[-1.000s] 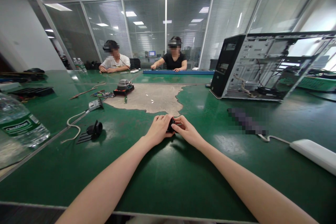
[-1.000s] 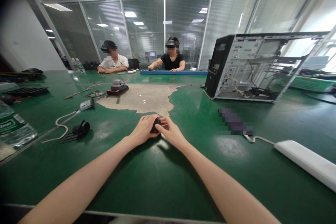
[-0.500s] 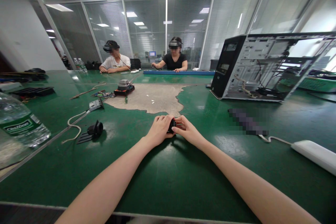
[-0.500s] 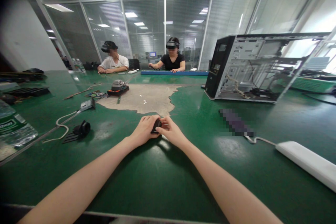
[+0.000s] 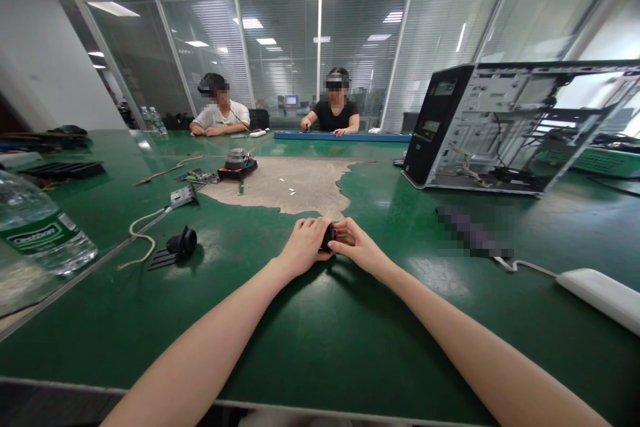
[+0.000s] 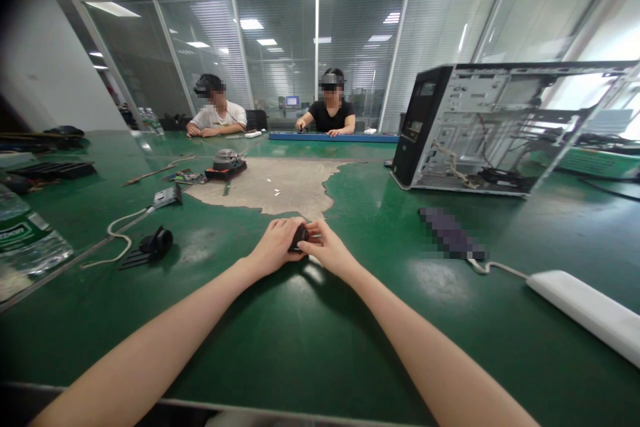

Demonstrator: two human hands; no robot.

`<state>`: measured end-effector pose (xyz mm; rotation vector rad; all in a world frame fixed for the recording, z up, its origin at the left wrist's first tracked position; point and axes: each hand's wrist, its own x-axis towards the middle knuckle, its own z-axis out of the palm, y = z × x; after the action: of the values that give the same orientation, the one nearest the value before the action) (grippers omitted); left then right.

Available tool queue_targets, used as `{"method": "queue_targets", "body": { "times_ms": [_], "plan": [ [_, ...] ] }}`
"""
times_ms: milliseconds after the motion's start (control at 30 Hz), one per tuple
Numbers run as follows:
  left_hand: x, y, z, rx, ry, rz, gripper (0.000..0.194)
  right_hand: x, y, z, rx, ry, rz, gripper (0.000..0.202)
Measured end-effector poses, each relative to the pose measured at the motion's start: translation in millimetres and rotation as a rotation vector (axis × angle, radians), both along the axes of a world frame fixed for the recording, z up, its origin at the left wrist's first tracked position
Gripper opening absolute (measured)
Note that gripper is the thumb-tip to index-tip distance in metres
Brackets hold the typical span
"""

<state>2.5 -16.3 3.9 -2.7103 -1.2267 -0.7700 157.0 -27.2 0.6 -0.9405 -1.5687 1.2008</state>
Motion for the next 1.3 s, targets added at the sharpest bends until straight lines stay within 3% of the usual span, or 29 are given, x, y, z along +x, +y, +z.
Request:
{"method": "queue_targets", "body": {
  "times_ms": [133,300,467,633,900,1133,1300],
  "plan": [
    [0.4,0.0,-0.2,0.008,-0.003,-0.005,0.051,-1.9,-2.4,2.7,0.022,0.027,-0.013,0.022],
    [0.0,-0.6,0.4,0.026,0.002,-0.007,0.052,-1.4,7.5,-7.9,0.045,-0.031,-0.138,0.027],
    [0.2,-0.3,0.6,0.008,0.006,0.007,0.051,-0.2,5.8,-8.2,0.053,-0.066,-0.04,0.024],
    [0.8,-0.5,0.8,0.006,0.014,0.018,0.049,-2.1,-1.3,-5.6,0.118,-0.078,-0.075,0.02],
    [-0.9,-1.3,1.8,0.018,0.032,0.017,0.052,-5.4,5.7,-7.7,0.046,-0.082,-0.17,0.027],
    [0.1,-1.6,2.2,0.0,0.022,0.022,0.052,-1.6,-1.6,-3.1,0.062,-0.08,-0.064,0.028],
    [0.3,-1.4,2.4,-0.019,0.003,0.02,0.052,-2.2,-1.3,-5.3,0.074,-0.048,-0.073,0.021]
  ]
}}
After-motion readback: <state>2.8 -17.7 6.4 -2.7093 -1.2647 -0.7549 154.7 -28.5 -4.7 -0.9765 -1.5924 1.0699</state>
